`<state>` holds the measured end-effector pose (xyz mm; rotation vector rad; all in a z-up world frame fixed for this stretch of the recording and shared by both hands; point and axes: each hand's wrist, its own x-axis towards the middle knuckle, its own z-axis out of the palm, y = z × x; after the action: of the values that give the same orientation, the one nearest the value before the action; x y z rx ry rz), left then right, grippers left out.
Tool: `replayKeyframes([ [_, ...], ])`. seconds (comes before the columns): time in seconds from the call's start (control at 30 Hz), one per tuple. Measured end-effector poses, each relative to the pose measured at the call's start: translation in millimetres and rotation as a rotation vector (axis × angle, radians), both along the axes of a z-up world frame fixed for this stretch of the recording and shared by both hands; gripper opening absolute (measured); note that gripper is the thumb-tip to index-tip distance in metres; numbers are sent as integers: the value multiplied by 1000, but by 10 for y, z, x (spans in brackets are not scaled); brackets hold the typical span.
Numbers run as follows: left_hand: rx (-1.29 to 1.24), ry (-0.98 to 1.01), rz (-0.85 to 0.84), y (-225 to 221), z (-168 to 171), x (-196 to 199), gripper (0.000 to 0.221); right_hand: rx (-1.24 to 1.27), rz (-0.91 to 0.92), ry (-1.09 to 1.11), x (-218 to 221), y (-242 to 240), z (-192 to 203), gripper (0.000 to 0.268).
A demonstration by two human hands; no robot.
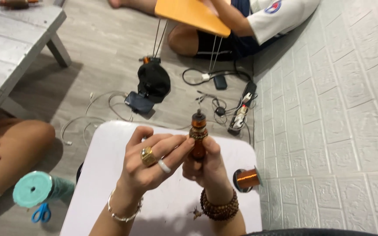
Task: Manually winding thin copper wire around the poles of an electric motor rotor to create electromagnetic coils.
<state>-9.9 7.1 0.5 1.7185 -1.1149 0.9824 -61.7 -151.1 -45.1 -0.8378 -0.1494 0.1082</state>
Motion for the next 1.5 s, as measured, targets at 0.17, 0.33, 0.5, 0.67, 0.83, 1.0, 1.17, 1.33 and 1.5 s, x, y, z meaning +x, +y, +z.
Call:
replayKeyframes([
  [0.17, 7, 37, 7, -8, 24, -23, 22, 28, 19, 56, -21, -12, 12, 42],
  [0.33, 30, 108, -10, 12, 59, -40, 19, 18, 1, 114, -25, 22, 56, 41],
  [0.5, 50, 128, -22, 22, 59, -40, 21, 53, 19, 65, -31, 45, 90, 40],
  [0.67, 54, 133, -10, 23, 77, 5, 18, -1, 39, 42, 49, 28, 90, 42],
  [0.83, 108, 156, 13, -27, 13, -72, 22, -19, -47, 74, -10, 106, 178, 34],
  [1.0, -16, 237, -18, -73, -152, -55, 15, -117, -95, -25, -27, 72, 88, 20],
  [1.17, -117, 404, -170, -80, -326, -13, 19, -254, -147, -139, 10, 28, -6, 17],
  [1.33, -175, 567, -281, 48, -495, -5, 20, -357, -151, -231, 36, 0, 7, 22],
  [1.5, 41, 740, -304, -1, -307, 61, 61, -403, -79, -224, 21, -53, 80, 29],
])
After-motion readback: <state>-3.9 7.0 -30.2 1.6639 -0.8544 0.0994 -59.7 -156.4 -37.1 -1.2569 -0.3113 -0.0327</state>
